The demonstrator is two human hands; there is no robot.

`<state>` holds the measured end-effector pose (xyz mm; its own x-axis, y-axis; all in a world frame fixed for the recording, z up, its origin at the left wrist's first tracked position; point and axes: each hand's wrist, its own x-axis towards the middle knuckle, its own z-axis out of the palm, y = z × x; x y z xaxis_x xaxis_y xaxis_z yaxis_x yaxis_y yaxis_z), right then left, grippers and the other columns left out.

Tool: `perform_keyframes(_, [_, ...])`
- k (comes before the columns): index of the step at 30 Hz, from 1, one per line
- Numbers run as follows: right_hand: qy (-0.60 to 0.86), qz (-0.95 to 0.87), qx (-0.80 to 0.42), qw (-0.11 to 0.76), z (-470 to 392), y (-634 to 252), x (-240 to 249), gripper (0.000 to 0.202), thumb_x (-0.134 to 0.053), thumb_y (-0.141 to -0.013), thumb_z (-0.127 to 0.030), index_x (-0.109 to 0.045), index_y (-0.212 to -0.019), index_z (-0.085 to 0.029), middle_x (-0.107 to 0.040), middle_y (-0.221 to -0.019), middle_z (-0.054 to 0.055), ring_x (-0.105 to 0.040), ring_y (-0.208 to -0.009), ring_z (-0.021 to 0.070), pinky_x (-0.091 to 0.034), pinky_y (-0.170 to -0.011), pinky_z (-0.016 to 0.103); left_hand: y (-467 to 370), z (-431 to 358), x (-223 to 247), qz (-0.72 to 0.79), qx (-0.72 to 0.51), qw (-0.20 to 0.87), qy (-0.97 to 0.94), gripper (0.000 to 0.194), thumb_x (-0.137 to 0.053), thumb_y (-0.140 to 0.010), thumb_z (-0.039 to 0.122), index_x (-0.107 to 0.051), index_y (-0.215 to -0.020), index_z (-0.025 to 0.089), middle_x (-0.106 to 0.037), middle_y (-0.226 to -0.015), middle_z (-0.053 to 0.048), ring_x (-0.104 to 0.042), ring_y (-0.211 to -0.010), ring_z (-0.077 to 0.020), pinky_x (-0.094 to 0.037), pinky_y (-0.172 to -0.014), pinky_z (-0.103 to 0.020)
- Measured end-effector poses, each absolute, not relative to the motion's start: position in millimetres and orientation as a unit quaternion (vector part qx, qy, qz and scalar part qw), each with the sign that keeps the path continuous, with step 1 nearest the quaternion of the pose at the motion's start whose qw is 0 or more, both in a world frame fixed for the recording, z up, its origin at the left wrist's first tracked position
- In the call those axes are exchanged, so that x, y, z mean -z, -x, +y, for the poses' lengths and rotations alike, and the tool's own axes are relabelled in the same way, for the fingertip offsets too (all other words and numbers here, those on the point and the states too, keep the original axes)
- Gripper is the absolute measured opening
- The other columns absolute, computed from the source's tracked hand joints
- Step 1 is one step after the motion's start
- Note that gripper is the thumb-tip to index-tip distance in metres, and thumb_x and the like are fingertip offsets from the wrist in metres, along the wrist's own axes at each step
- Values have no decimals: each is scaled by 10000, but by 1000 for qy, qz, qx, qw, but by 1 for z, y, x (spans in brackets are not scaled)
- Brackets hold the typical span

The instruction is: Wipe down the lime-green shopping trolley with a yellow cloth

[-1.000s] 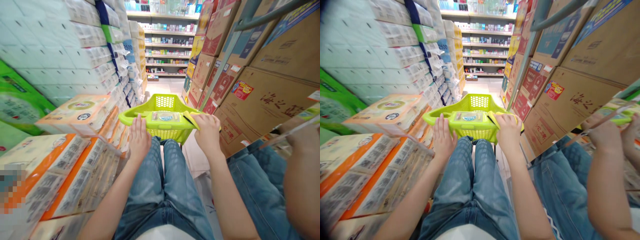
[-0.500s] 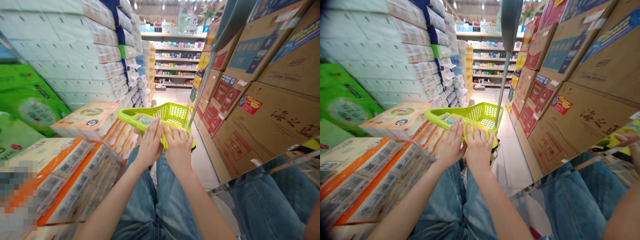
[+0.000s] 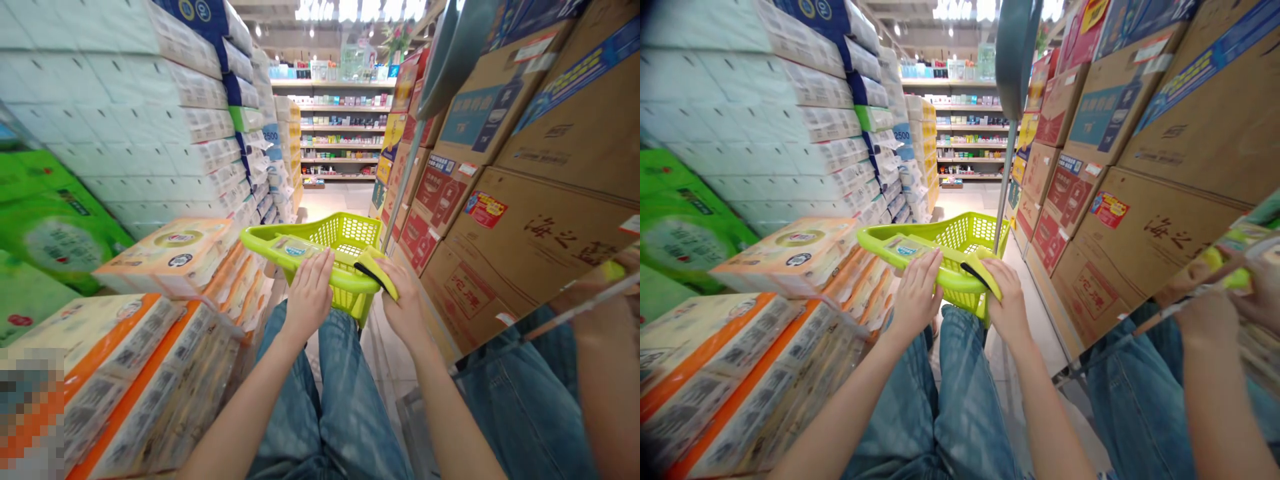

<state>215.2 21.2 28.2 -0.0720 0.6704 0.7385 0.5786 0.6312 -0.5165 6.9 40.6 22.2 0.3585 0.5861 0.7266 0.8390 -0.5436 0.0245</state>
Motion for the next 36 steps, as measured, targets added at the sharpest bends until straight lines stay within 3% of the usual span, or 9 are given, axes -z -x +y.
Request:
perform_keyframes(5, [406,-711,-81,569,39,-222,-18,641,-415,-667,-12,-634,-1226,-235,-639,-1281,61,-523,-1266,196,-369,-1138,457,-3,44,-14,-424,379,169,805,646,-406,-875,80,-298,-1509,143,-459,-1509,-101,-340,-1441,-230,-259,-1199,-430])
perform_keyframes(11, [484,-626,-25,612,12,-182,-10,678,-373,-743,-34,-518,-1377,-225,-536,-1420,74,-413,-1383,201,-323,-1171,491,-7,39,-14,-431,393,132,802,686,-404,-871,75,-236,-1532,145,-437,-1524,-106,-309,-1459,-236,-275,-1195,-449])
perform_keyframes(15, [532,-654,74,533,-9,-144,-15,694,-354,-761,-3,-496,-1402,-230,-501,-1460,63,-317,-1440,220,-244,-1186,532,-5,36,-16,-437,389,115,803,700,-409,-861,70,-223,-1533,134,-410,-1538,-117,-299,-1461,-248,-288,-1192,-469])
perform_keyframes(20, [566,-707,118,407,-15,-106,-27,672,-374,-813,26,-492,-1413,-252,-532,-1453,32,-335,-1430,217,-96,-1205,523,8,44,-18,-411,384,124,817,727,-433,-831,52,-222,-1525,91,-423,-1519,-161,-280,-1469,-257,-309,-1183,-489])
perform_keyframes(26, [530,-749,113,381,-17,-141,-25,730,-356,-781,52,-481,-1426,-267,-489,-1493,3,-294,-1458,193,-130,-1216,485,24,52,-21,-383,350,138,844,711,-411,-868,50,-217,-1544,162,-358,-1572,-118,-252,-1486,-225,-302,-1191,-452])
perform_keyframes(31, [556,-691,95,452,-16,-179,-18,844,-319,-721,52,-350,-1509,-248,-424,-1537,48,-297,-1463,181,-270,-1186,464,25,57,-18,-402,365,141,828,695,-427,-860,38,-312,-1518,227,-311,-1597,-90,-217,-1497,-249,-286,-1193,-480])
perform_keyframes(36, [571,-722,147,362,-15,-137,-18,739,-352,-805,36,-401,-1482,-257,-431,-1534,32,-245,-1483,203,-142,-1211,517,22,59,-12,-403,384,137,820,736,-412,-860,50,-188,-1552,163,-337,-1578,-130,-228,-1491,-249,-284,-1195,-486])
